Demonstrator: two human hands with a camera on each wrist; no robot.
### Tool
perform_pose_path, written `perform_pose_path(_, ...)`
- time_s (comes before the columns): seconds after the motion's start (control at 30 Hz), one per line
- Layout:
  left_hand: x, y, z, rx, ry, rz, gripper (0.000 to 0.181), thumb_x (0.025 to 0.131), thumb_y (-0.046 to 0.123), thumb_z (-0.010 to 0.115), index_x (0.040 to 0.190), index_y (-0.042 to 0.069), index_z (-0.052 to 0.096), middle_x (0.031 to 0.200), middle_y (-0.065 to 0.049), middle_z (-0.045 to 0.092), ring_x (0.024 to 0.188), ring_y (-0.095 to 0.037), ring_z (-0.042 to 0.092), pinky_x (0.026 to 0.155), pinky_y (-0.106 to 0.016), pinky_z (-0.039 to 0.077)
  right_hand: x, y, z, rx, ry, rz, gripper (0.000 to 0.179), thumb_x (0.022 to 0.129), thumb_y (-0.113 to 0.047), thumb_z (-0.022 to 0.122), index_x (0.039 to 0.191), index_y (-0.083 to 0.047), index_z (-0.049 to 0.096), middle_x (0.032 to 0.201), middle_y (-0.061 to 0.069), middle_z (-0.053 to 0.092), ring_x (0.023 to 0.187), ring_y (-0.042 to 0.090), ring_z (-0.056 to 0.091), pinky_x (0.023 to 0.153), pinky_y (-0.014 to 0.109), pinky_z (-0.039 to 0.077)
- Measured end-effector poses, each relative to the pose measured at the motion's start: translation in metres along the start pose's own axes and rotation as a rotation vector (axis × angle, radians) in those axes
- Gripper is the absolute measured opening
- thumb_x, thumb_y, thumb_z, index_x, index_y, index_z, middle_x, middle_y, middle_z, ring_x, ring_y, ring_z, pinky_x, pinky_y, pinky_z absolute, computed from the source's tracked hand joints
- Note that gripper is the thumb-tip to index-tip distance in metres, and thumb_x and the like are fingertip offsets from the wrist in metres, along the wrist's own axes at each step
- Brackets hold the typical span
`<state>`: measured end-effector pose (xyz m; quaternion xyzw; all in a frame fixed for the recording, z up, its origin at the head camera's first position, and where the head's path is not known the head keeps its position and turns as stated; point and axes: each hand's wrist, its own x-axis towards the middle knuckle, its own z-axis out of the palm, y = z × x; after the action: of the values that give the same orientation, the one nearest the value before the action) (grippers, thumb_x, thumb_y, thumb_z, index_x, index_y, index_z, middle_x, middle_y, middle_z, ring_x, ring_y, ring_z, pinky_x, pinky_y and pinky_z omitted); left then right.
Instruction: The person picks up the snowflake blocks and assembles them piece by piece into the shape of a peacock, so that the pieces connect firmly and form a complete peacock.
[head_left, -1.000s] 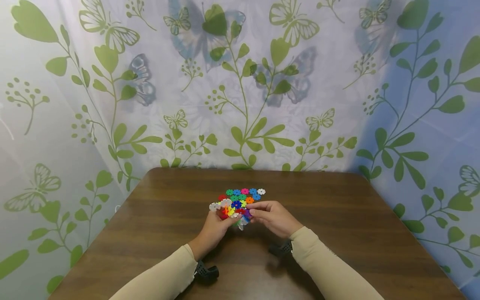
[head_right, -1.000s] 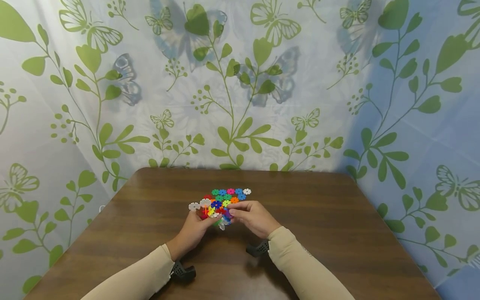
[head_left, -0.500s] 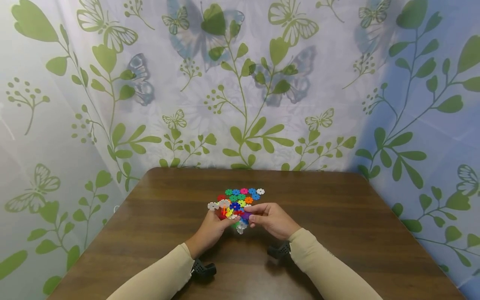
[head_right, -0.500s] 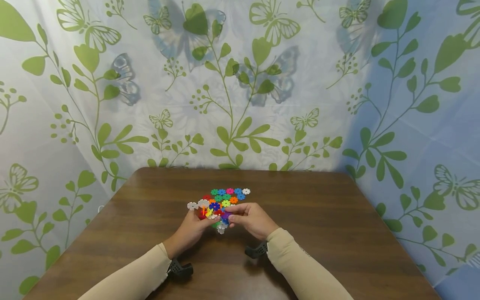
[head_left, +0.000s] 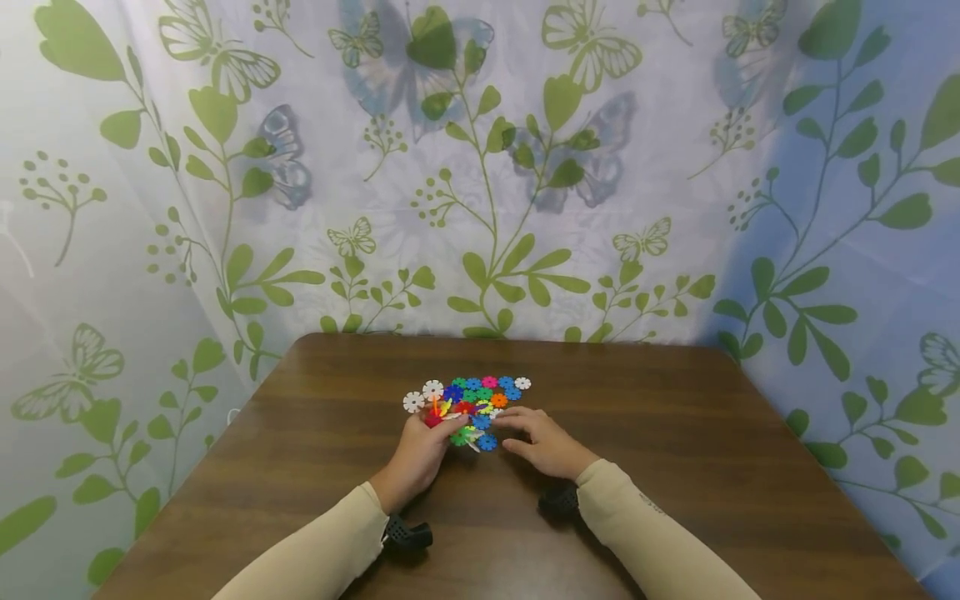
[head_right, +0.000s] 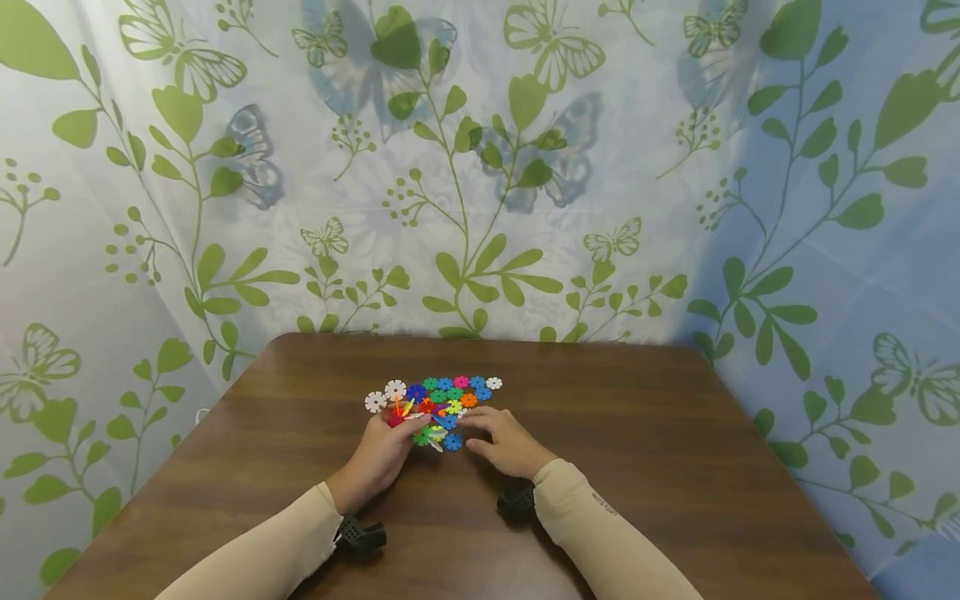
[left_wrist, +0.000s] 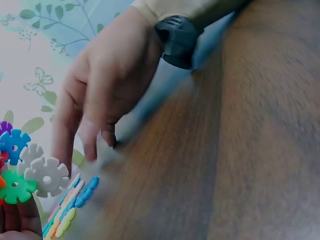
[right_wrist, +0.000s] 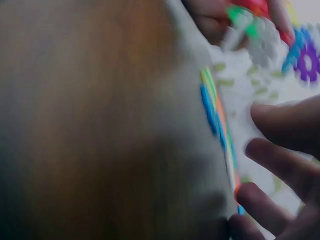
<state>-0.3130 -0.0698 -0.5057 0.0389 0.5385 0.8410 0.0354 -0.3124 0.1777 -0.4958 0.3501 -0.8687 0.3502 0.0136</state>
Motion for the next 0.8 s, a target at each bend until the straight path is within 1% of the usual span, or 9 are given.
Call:
perform_pose_path(0.1, 0.001, 0.0, -0.001, -0.038, -0.003, -0.003, 0.069, 0.096, 0.004, 0.078, 0.145, -0.014, 0.033, 0.142, -0.03, 0.053, 0.12, -0.029, 0.064, 0.103, -0.041, 0.051, 0.001, -0.005, 0.008, -0.135, -0.059, -0.083, 0.03, 0.103, -0.005, 0.069, 0.133, -0.004, 0.073, 0.145, 0.01, 0.062, 0.127, 0.035, 0.055, 0.105, 0.055, 0.047)
perform_pose_path(0.17, 0.002, 0.0, -0.002, -0.048, -0.007, 0.001, 0.065, 0.096, 0.003, 0.078, 0.143, -0.014, 0.037, 0.142, -0.029, 0.054, 0.119, -0.029, 0.064, 0.103, -0.041, 0.051, 0.001, -0.007, 0.011, -0.187, -0.034, -0.098, 0.024, 0.099, -0.004, 0.073, 0.123, -0.006, 0.079, 0.137, 0.005, 0.068, 0.122, 0.03, 0.06, 0.103, 0.051, 0.05)
perform_pose_path(0.23, 0.002, -0.001, -0.002, -0.05, 0.003, 0.007, 0.064, 0.095, 0.001, 0.078, 0.142, -0.014, 0.037, 0.141, -0.029, 0.054, 0.117, -0.027, 0.065, 0.101, -0.038, 0.053, 0.001, -0.007, 0.013, -0.178, 0.015, -0.09, 0.016, 0.095, -0.003, 0.078, 0.11, -0.008, 0.083, 0.124, 0.003, 0.074, 0.116, 0.026, 0.065, 0.101, 0.048, 0.052)
perform_pose_path(0.3, 0.002, -0.001, -0.003, -0.045, 0.018, 0.01, 0.063, 0.095, -0.001, 0.077, 0.142, -0.014, 0.037, 0.138, -0.028, 0.055, 0.115, -0.026, 0.065, 0.098, -0.035, 0.054, 0.001, -0.008, 0.013, -0.11, 0.036, -0.063, 0.009, 0.092, -0.005, 0.082, 0.099, -0.011, 0.083, 0.114, 0.0, 0.075, 0.111, 0.023, 0.067, 0.099, 0.046, 0.053)
perform_pose_path(0.37, 0.002, -0.002, -0.002, -0.037, 0.026, 0.011, 0.062, 0.094, -0.003, 0.077, 0.141, -0.014, 0.038, 0.136, -0.028, 0.057, 0.112, -0.025, 0.066, 0.096, -0.034, 0.055, -0.001, -0.007, 0.01, -0.028, 0.043, -0.005, 0.009, 0.091, -0.005, 0.084, 0.094, -0.013, 0.082, 0.107, -0.001, 0.072, 0.102, 0.02, 0.067, 0.093, 0.042, 0.056)
perform_pose_path(0.47, 0.001, -0.002, -0.002, -0.022, 0.019, 0.008, 0.061, 0.094, -0.002, 0.077, 0.14, -0.015, 0.039, 0.135, -0.029, 0.058, 0.112, -0.025, 0.066, 0.097, -0.034, 0.055, -0.002, -0.004, 0.003, 0.096, 0.089, 0.094, 0.009, 0.089, -0.006, 0.085, 0.095, -0.012, 0.081, 0.103, -0.001, 0.068, 0.093, 0.016, 0.067, 0.084, 0.034, 0.058)
perform_pose_path(0.53, 0.002, -0.002, -0.002, -0.006, 0.009, 0.001, 0.064, 0.094, 0.0, 0.079, 0.141, -0.016, 0.039, 0.135, -0.028, 0.058, 0.113, -0.026, 0.066, 0.097, -0.035, 0.055, -0.003, -0.002, -0.001, 0.177, 0.154, 0.14, 0.012, 0.089, -0.005, 0.085, 0.1, -0.006, 0.081, 0.107, 0.004, 0.068, 0.091, 0.018, 0.069, 0.08, 0.03, 0.059)
perform_pose_path(0.67, 0.001, -0.002, -0.003, 0.053, -0.025, -0.011, 0.068, 0.093, 0.004, 0.081, 0.142, -0.016, 0.04, 0.136, -0.028, 0.058, 0.115, -0.028, 0.066, 0.098, -0.035, 0.055, -0.002, -0.006, -0.009, 0.371, 0.271, 0.162, 0.023, 0.094, -0.008, 0.081, 0.115, 0.003, 0.078, 0.12, 0.013, 0.068, 0.105, 0.027, 0.069, 0.087, 0.032, 0.059)
perform_pose_path(0.8, -0.002, -0.002, -0.003, 0.133, -0.076, -0.008, 0.066, 0.092, 0.007, 0.083, 0.141, -0.015, 0.044, 0.134, -0.026, 0.062, 0.114, -0.028, 0.067, 0.097, -0.034, 0.055, 0.001, -0.016, -0.012, 0.459, 0.301, 0.158, 0.025, 0.098, -0.011, 0.078, 0.121, -0.001, 0.078, 0.124, 0.01, 0.068, 0.116, 0.029, 0.064, 0.093, 0.032, 0.057)
